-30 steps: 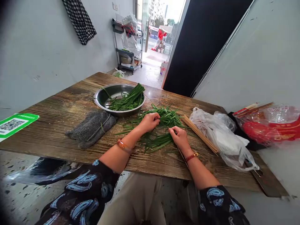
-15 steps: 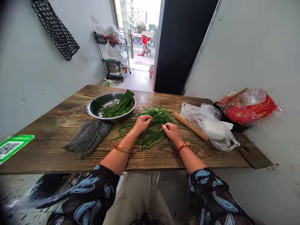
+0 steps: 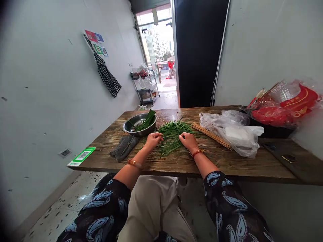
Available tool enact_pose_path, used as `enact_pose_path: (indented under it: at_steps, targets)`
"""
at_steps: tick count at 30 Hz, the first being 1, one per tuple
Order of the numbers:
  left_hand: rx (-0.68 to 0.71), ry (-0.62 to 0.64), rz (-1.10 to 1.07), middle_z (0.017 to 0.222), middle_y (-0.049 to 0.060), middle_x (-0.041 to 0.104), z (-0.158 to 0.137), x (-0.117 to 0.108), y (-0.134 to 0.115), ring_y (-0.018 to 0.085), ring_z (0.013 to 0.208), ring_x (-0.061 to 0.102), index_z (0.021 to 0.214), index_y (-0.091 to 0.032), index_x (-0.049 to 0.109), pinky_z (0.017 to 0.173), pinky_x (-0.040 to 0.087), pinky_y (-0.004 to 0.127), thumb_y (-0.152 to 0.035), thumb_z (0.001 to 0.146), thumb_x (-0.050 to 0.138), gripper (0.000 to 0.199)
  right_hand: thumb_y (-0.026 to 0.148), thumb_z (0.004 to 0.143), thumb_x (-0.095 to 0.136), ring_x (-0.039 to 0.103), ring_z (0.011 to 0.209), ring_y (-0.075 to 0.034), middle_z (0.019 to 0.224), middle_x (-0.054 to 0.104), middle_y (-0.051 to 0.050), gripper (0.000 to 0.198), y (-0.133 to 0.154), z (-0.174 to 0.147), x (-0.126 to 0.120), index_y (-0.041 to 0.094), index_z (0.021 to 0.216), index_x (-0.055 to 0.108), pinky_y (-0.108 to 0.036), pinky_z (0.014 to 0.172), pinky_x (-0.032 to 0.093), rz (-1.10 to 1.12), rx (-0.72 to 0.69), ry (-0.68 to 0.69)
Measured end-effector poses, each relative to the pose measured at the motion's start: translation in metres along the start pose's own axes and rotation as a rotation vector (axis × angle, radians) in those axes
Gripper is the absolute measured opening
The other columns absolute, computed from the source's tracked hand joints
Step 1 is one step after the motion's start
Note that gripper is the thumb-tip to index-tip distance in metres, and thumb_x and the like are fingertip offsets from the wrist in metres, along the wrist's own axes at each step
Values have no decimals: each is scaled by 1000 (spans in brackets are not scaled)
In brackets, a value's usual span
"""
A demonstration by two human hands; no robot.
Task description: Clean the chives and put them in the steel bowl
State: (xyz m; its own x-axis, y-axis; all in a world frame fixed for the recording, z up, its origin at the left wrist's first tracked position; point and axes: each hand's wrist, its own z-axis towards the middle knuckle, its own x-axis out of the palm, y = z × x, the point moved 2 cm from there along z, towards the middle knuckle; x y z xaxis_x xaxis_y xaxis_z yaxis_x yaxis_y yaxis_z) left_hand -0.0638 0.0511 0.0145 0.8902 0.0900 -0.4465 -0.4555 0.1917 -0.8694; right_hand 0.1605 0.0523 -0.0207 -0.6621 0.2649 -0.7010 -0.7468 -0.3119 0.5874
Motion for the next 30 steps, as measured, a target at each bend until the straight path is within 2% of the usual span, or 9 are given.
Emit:
enact_pose_path:
  at_steps: [10, 15, 18, 21, 24, 30]
  targets:
    - [-83, 37, -18, 56, -1, 65, -44, -12, -32, 6, 41, 52, 81, -11, 60, 46, 40, 17, -3, 73, 49, 16, 40, 88, 50, 65, 79, -22, 82, 73, -10, 31, -2, -3, 1, 19, 83, 73, -28, 65, 36, -22, 12, 14]
    - [-92, 11, -36, 56, -2, 65, -73, -26, -47, 6, 42, 53, 83, -12, 61, 48, 40, 16, -2, 72, 50, 19, 39, 89, 49, 65, 81, -24, 84, 74, -12, 32, -1, -11, -2, 18, 84, 73, -29, 66, 36, -44, 5, 18]
    - [-87, 15, -30, 57, -1, 65, -80, -35, -57, 6, 41, 52, 83, -12, 61, 46, 38, 16, -1, 72, 50, 19, 38, 89, 48, 65, 80, -24, 84, 73, -13, 33, 2, -15, -6, 17, 86, 73, -30, 65, 36, -39, 10, -1]
    - [-76, 25, -14, 55, -2, 64, -68, -37, -66, 5, 40, 51, 82, -12, 59, 45, 37, 15, 0, 72, 48, 19, 39, 88, 49, 65, 77, -23, 80, 73, -12, 33, 4, -16, -8, 17, 83, 73, -29, 64, 36, -14, 11, -18]
    - [-52, 43, 1, 55, -1, 64, -43, -27, -67, 5, 42, 52, 82, -12, 59, 46, 38, 15, -1, 73, 46, 19, 42, 87, 49, 63, 72, -21, 75, 72, -9, 33, 3, -12, -6, 19, 79, 72, -28, 62, 36, 19, 8, -31]
    - [-15, 52, 90, 59, 0, 65, 10, 1, -37, 9, 50, 55, 86, -13, 63, 54, 42, 19, -4, 75, 47, 22, 54, 88, 45, 57, 59, -18, 61, 64, -3, 44, -8, -4, 0, 19, 77, 69, -28, 57, 34, 90, -11, -14]
